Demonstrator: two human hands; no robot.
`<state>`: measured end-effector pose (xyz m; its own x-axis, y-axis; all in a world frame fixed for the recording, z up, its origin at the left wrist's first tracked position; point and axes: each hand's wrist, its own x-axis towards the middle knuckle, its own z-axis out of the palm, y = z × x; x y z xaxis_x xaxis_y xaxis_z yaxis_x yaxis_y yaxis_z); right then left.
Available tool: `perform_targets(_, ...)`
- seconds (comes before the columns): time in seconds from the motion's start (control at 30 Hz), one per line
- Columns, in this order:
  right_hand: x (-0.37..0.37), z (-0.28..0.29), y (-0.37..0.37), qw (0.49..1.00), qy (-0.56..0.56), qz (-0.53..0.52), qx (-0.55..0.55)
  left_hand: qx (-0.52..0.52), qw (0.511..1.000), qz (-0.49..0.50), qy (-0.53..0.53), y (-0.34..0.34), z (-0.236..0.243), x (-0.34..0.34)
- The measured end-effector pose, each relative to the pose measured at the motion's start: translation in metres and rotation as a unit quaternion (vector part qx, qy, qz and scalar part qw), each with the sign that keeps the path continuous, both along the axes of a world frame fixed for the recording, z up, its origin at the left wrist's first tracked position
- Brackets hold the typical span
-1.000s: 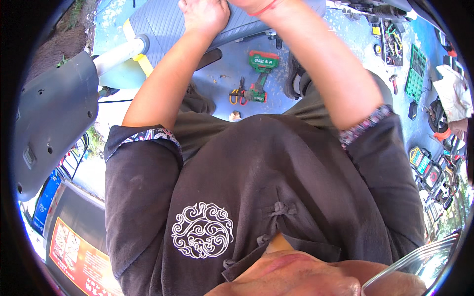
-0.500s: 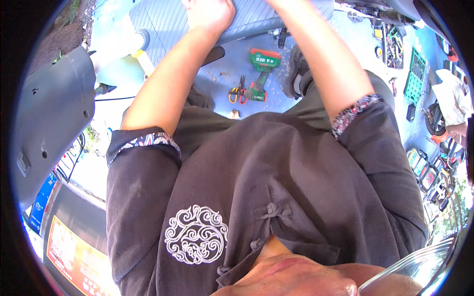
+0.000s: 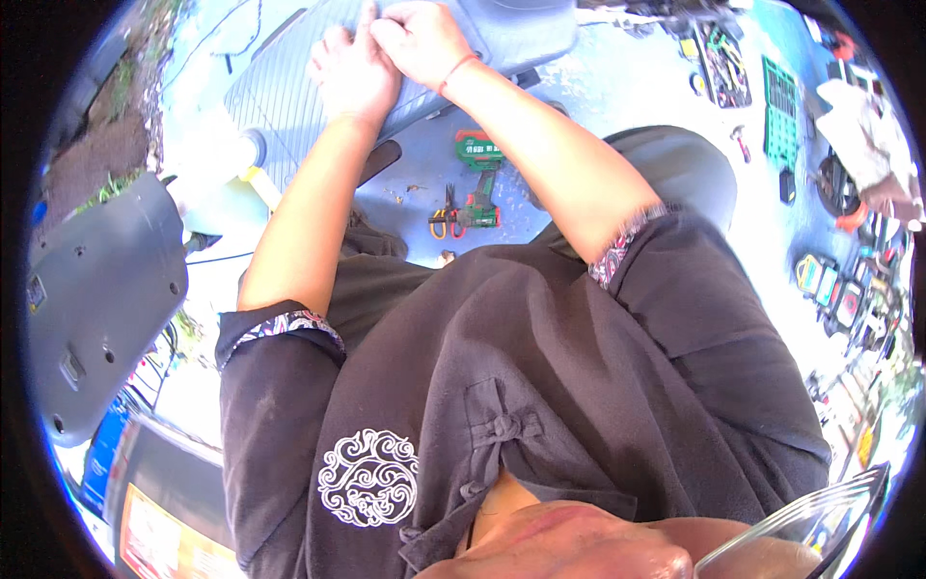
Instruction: The person uses a cordless drill to remove screws from the floorboard of a light blue electric scooter. They lift the floorboard, place a blue foam pad underneath, and then reattach the floorboard, securing it with screws.
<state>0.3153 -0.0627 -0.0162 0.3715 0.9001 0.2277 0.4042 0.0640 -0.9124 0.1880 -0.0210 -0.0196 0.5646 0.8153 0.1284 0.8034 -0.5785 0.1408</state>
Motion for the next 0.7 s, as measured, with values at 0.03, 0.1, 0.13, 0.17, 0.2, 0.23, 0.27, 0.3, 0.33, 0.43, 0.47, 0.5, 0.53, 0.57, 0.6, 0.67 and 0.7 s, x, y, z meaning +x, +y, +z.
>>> perform_targets(0.03,0.001,0.002,-0.003,0.999,0.033,-0.013,-0.030,0.007,1.000,-0.010,0.006,-0.002,-0.003,-0.003)
perform_targets(0.1,-0.002,0.008,-0.014,0.997,0.057,0.018,-0.056,0.033,0.999,-0.021,0.013,0.002,0.000,-0.001)
perform_targets(0.13,-0.008,0.005,-0.017,0.999,0.030,0.012,-0.008,0.031,0.999,-0.013,0.036,0.001,-0.003,-0.002)
perform_targets(0.17,-0.012,0.002,-0.016,1.000,-0.003,0.022,-0.019,0.047,0.998,-0.009,0.035,0.005,-0.004,-0.003)
perform_targets(0.2,-0.019,-0.001,-0.018,0.999,-0.029,0.017,-0.018,0.057,0.998,-0.011,0.036,0.004,-0.005,-0.004)
perform_targets(0.23,-0.022,-0.004,-0.020,0.998,-0.055,0.014,-0.017,0.066,0.997,-0.013,0.037,0.004,-0.006,-0.006)
perform_targets(0.27,-0.020,-0.003,-0.020,0.999,-0.038,0.008,-0.020,0.029,0.999,-0.025,0.033,0.005,-0.002,-0.009)
perform_targets(0.3,-0.019,-0.002,-0.020,0.999,-0.021,0.004,-0.024,0.021,0.999,-0.021,0.029,0.004,-0.001,-0.007)
perform_targets(0.33,-0.017,-0.001,-0.019,1.000,-0.004,0.000,-0.027,0.014,0.999,-0.017,0.024,0.004,0.000,-0.002)
perform_targets(0.43,-0.021,0.009,-0.022,0.998,-0.063,-0.001,-0.028,0.010,0.999,-0.031,0.016,0.000,-0.001,-0.006)
perform_targets(0.47,-0.026,0.013,-0.019,1.000,-0.011,-0.005,0.010,0.014,0.999,-0.043,0.010,0.002,-0.005,-0.005)
perform_targets(0.5,-0.036,0.022,-0.011,0.998,0.041,-0.006,0.054,-0.011,1.000,-0.018,0.009,0.010,-0.012,-0.007)
perform_targets(0.53,-0.043,0.031,-0.007,0.991,0.093,-0.007,0.098,-0.036,0.999,0.005,0.008,0.022,-0.027,-0.012)
perform_targets(0.57,-0.041,0.058,-0.009,0.990,-0.022,0.042,0.133,-0.063,0.997,0.031,0.010,0.033,-0.048,-0.023)
perform_targets(0.6,-0.042,0.083,-0.008,0.987,-0.041,0.059,0.146,-0.089,0.994,0.058,0.013,0.043,-0.069,-0.034)
perform_targets(0.67,-0.020,0.060,-0.009,0.995,0.036,0.021,0.088,-0.056,0.998,0.035,0.003,0.025,-0.048,-0.023)
perform_targets(0.7,0.008,0.016,-0.011,0.991,0.129,-0.039,0.022,0.007,1.000,-0.015,-0.012,0.001,-0.009,0.003)
